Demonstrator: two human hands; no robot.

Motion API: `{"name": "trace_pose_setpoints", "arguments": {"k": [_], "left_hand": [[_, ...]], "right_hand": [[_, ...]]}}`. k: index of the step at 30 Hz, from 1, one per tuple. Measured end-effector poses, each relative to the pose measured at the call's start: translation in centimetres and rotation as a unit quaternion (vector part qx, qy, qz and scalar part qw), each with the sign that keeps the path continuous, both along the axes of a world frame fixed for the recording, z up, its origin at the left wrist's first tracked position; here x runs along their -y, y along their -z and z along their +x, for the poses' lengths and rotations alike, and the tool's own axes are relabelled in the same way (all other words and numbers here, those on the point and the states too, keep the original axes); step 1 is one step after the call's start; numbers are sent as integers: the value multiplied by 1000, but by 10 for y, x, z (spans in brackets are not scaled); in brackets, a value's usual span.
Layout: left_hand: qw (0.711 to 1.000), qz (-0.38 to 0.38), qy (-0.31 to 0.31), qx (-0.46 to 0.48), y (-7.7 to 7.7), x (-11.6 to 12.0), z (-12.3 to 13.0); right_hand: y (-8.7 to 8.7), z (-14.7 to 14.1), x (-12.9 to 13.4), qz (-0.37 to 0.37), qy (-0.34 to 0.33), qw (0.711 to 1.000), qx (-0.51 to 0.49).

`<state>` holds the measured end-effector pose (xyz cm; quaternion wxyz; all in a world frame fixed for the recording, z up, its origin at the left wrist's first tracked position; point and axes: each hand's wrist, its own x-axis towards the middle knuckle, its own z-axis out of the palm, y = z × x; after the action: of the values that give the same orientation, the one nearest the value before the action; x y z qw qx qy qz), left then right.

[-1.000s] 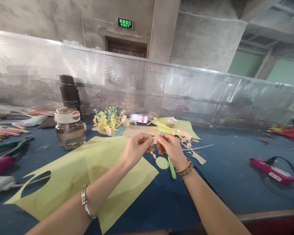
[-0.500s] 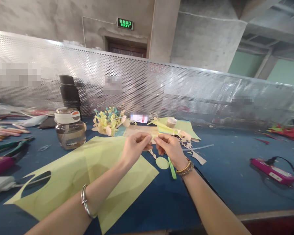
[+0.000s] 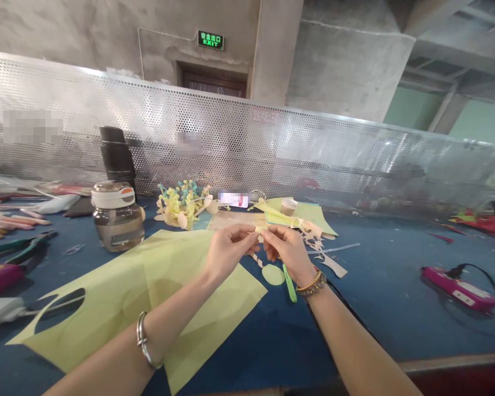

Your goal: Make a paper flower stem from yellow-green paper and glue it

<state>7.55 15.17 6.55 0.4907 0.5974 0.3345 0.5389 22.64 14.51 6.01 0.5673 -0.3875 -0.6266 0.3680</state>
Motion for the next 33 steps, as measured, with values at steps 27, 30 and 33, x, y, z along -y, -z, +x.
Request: {"name": "trace_pose_setpoints", "arguments": {"k": [27,30,33], "left_hand": [[999,5,-24,-36,-5,4,-1],[999,2,-25,-37,-5,4,-1],[999,2,-21,-35,-4,3,-1]], "right_hand": [[-1,-1,1,6,-3,1000,-6],[-1,-1,1,5,-3,1000,-7],[-1,-1,1,4,0,1000,-10]]}}
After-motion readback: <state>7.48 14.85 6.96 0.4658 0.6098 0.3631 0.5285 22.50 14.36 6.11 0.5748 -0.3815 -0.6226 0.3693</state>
